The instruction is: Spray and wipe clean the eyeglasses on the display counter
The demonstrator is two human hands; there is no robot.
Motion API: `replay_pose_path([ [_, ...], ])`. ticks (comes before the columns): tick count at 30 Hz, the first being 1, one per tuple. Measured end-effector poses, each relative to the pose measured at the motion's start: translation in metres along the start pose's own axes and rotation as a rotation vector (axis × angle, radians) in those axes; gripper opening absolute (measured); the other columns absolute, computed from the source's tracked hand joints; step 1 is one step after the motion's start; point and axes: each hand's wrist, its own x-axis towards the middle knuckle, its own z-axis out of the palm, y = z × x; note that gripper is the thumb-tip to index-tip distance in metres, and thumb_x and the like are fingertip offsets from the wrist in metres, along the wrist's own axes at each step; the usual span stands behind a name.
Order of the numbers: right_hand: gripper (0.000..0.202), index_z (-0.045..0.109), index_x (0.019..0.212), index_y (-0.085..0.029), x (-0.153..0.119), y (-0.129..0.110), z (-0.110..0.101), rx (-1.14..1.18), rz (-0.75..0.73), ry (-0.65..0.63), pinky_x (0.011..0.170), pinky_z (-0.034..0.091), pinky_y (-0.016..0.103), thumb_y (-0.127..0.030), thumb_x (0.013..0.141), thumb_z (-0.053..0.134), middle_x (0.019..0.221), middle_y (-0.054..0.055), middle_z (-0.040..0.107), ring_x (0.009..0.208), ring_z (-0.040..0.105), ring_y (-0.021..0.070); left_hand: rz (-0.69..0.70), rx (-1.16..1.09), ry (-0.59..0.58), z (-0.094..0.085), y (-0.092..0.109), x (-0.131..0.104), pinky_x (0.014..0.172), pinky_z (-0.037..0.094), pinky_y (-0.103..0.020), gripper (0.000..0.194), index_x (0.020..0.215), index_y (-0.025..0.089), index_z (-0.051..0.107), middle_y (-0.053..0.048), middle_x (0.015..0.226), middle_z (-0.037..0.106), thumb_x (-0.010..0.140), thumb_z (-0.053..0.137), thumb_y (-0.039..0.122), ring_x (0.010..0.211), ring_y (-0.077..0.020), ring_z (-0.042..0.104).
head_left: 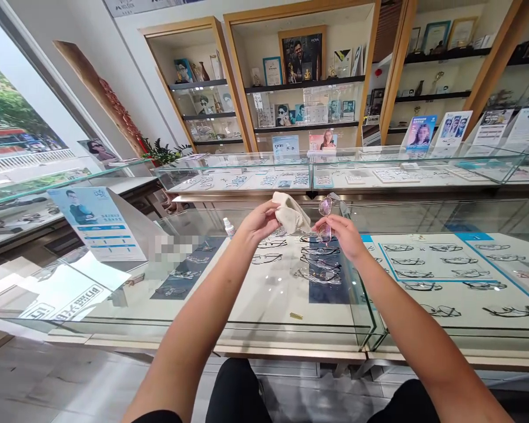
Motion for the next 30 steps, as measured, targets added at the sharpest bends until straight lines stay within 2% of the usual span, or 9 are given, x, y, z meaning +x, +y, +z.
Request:
replay_pose_path([
  [3, 0.033, 0.087, 0.095, -0.025, 0.0, -0.001, 0.001, -0.013, -0.003, -0.039, 0.096, 0.054, 0.039, -0.05, 0.103, 0.066, 0.1, 0.006, 0.085, 0.101, 0.074, 0.0259, -0.026, -0.086, 0.001, -0.006, -0.014, 0.002, 0.071, 0.059, -0.03, 0.011, 0.083, 0.015, 0.062, -0.004, 0.069, 0.067, 0.081, 0.065, 0.005, 0.065, -0.0177, 0.068],
  [5, 0.033, 0.087, 0.095, -0.025, -0.001, 0.0, 0.001, -0.021, -0.005, -0.057, 0.096, 0.053, 0.038, -0.048, 0.104, 0.065, 0.1, 0.006, 0.085, 0.101, 0.074, 0.0254, 0.015, -0.164, -0.061, -0.01, -0.023, 0.002, 0.069, 0.058, -0.027, 0.014, 0.085, 0.016, 0.063, -0.002, 0.069, 0.067, 0.079, 0.068, 0.005, 0.061, -0.0146, 0.065],
  [9, 0.033, 0.087, 0.095, -0.024, -0.001, 0.002, 0.001, -0.017, 0.015, -0.097, 0.096, 0.053, 0.038, -0.048, 0.104, 0.066, 0.099, 0.006, 0.085, 0.1, 0.074, 0.0249, 0.097, -0.216, -0.219, -0.018, -0.043, 0.002, 0.066, 0.055, -0.018, 0.037, 0.099, 0.015, 0.068, 0.003, 0.077, 0.071, 0.069, 0.073, -0.006, 0.057, -0.0072, 0.062],
  [13, 0.034, 0.087, 0.093, -0.023, -0.004, 0.0, 0.003, -0.047, 0.039, -0.161, 0.095, 0.053, 0.038, -0.049, 0.103, 0.067, 0.097, 0.007, 0.085, 0.097, 0.074, 0.0247, 0.068, -0.183, -0.223, -0.024, -0.059, 0.004, 0.073, 0.059, -0.022, 0.055, 0.124, 0.016, 0.07, -0.001, 0.092, 0.079, 0.073, 0.078, -0.004, 0.072, -0.0133, 0.074],
  [16, 0.033, 0.087, 0.092, -0.024, -0.007, -0.003, 0.007, -0.053, 0.049, -0.231, 0.097, 0.053, 0.039, -0.049, 0.103, 0.068, 0.097, 0.006, 0.085, 0.098, 0.075, 0.0251, 0.056, -0.16, -0.215, -0.025, -0.067, 0.005, 0.082, 0.063, -0.027, 0.05, 0.128, 0.016, 0.07, -0.003, 0.095, 0.081, 0.082, 0.082, 0.004, 0.079, -0.0167, 0.078],
  [19, 0.034, 0.087, 0.094, -0.024, -0.01, -0.003, 0.013, -0.058, 0.066, -0.283, 0.099, 0.054, 0.039, -0.049, 0.104, 0.067, 0.1, 0.006, 0.086, 0.1, 0.076, 0.0254, 0.059, -0.151, -0.199, -0.023, -0.071, 0.004, 0.09, 0.064, -0.03, 0.038, 0.122, 0.017, 0.071, -0.005, 0.098, 0.082, 0.087, 0.084, 0.011, 0.085, -0.0188, 0.08],
  [23, 0.037, 0.088, 0.096, -0.024, -0.013, 0.0, 0.019, -0.085, 0.082, -0.288, 0.1, 0.054, 0.041, -0.053, 0.104, 0.067, 0.099, 0.006, 0.086, 0.101, 0.076, 0.0272, 0.045, -0.171, -0.167, -0.019, -0.072, 0.002, 0.089, 0.065, -0.03, 0.023, 0.111, 0.016, 0.072, -0.006, 0.098, 0.081, 0.091, 0.083, 0.016, 0.088, -0.0186, 0.08],
  [26, 0.038, 0.088, 0.096, -0.024, -0.014, 0.002, 0.021, -0.094, 0.097, -0.285, 0.099, 0.054, 0.04, -0.055, 0.103, 0.068, 0.097, 0.007, 0.086, 0.101, 0.076, 0.0277, 0.043, -0.177, -0.147, -0.017, -0.072, 0.0, 0.092, 0.065, -0.032, 0.022, 0.112, 0.017, 0.072, -0.005, 0.097, 0.081, 0.093, 0.083, 0.019, 0.087, -0.0194, 0.08],
  [30, 0.038, 0.088, 0.094, -0.024, -0.014, 0.004, 0.022, -0.075, 0.113, -0.294, 0.099, 0.055, 0.04, -0.055, 0.103, 0.068, 0.095, 0.007, 0.085, 0.1, 0.075, 0.0271, 0.064, -0.191, -0.115, -0.015, -0.073, 0.0, 0.085, 0.063, -0.027, 0.019, 0.11, 0.017, 0.071, -0.003, 0.092, 0.079, 0.094, 0.082, 0.016, 0.081, -0.016, 0.077],
])
